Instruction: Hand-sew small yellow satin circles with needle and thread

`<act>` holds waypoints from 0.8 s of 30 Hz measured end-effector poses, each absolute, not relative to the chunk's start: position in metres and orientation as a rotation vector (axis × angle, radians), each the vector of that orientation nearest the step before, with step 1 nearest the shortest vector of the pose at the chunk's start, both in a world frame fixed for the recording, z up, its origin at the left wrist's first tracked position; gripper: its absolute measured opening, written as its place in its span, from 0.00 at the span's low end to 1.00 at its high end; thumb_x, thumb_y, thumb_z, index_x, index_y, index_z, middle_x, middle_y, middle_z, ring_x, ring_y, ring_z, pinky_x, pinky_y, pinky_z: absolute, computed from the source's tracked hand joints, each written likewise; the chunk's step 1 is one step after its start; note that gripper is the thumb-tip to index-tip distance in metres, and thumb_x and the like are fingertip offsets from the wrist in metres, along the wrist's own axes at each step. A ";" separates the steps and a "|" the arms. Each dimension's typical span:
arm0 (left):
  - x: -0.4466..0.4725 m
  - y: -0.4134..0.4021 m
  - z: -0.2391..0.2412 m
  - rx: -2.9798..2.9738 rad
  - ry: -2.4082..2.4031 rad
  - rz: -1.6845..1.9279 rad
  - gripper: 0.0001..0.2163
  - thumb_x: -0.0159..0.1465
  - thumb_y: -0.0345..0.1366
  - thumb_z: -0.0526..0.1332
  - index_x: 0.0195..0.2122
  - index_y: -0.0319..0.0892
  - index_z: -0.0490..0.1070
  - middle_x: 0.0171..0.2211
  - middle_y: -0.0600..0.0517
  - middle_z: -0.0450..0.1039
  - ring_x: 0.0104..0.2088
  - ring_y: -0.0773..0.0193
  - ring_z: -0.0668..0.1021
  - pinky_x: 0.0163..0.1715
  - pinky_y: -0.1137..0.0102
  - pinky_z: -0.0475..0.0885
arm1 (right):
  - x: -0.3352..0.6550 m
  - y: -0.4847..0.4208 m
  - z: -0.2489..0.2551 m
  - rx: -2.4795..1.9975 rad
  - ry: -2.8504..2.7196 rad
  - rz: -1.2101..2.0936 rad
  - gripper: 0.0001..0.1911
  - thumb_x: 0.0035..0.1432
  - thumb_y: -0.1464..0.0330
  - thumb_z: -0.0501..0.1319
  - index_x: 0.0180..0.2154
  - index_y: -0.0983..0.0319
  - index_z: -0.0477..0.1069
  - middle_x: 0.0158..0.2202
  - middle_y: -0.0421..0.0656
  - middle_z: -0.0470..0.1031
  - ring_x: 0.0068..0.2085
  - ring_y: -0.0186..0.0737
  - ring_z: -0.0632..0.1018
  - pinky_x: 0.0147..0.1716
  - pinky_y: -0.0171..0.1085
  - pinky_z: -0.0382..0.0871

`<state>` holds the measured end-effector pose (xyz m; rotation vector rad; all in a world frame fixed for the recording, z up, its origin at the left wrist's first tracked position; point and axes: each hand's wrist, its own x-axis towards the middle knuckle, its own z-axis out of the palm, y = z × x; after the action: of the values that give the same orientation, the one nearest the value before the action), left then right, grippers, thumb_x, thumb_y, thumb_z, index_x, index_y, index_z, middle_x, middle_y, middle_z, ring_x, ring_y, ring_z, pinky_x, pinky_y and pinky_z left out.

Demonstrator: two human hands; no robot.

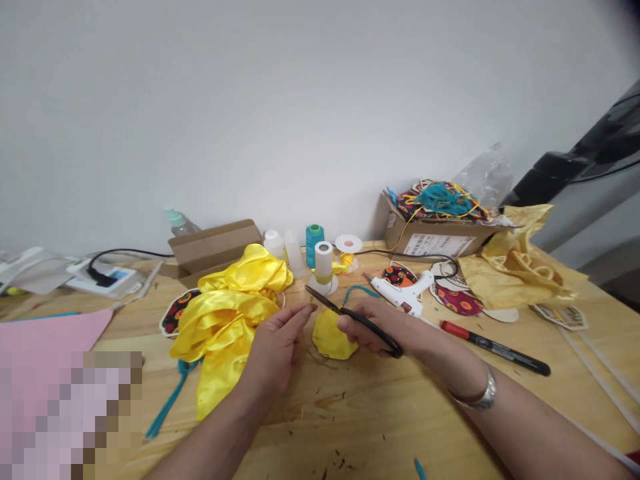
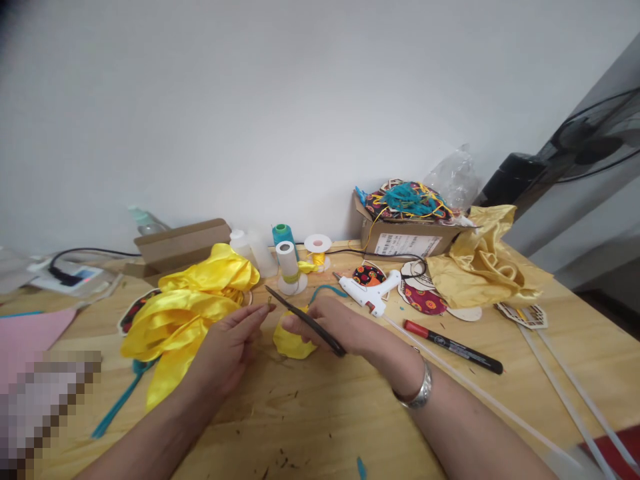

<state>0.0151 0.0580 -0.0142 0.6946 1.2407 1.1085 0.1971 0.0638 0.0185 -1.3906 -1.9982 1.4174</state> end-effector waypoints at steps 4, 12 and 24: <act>0.016 0.058 -0.013 0.670 1.238 1.113 0.14 0.43 0.40 0.71 0.30 0.38 0.79 0.10 0.63 0.57 0.12 0.78 0.55 0.12 0.79 0.49 | 0.207 0.059 0.021 -1.331 -2.010 1.465 0.31 0.56 0.42 0.45 0.23 0.63 0.60 0.17 0.35 0.56 0.17 0.27 0.58 0.15 0.30 0.48; 0.014 0.060 -0.016 0.691 1.202 1.139 0.16 0.44 0.41 0.72 0.32 0.37 0.78 0.11 0.64 0.54 0.12 0.79 0.53 0.10 0.79 0.45 | 0.214 0.045 0.009 -1.041 -1.553 2.073 0.34 0.53 0.39 0.43 0.26 0.64 0.62 0.18 0.35 0.57 0.17 0.26 0.59 0.14 0.29 0.55; 0.017 0.058 -0.013 0.695 1.133 1.156 0.09 0.46 0.37 0.71 0.27 0.38 0.78 0.11 0.63 0.53 0.12 0.79 0.53 0.09 0.81 0.46 | 0.203 0.044 -0.017 -0.999 -1.087 2.425 0.36 0.51 0.37 0.41 0.25 0.64 0.61 0.15 0.32 0.53 0.14 0.23 0.54 0.10 0.25 0.49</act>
<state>0.0170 0.0583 -0.0128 0.6952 1.1334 1.1556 0.2028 0.0443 -0.0167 -0.9994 -1.0869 2.4250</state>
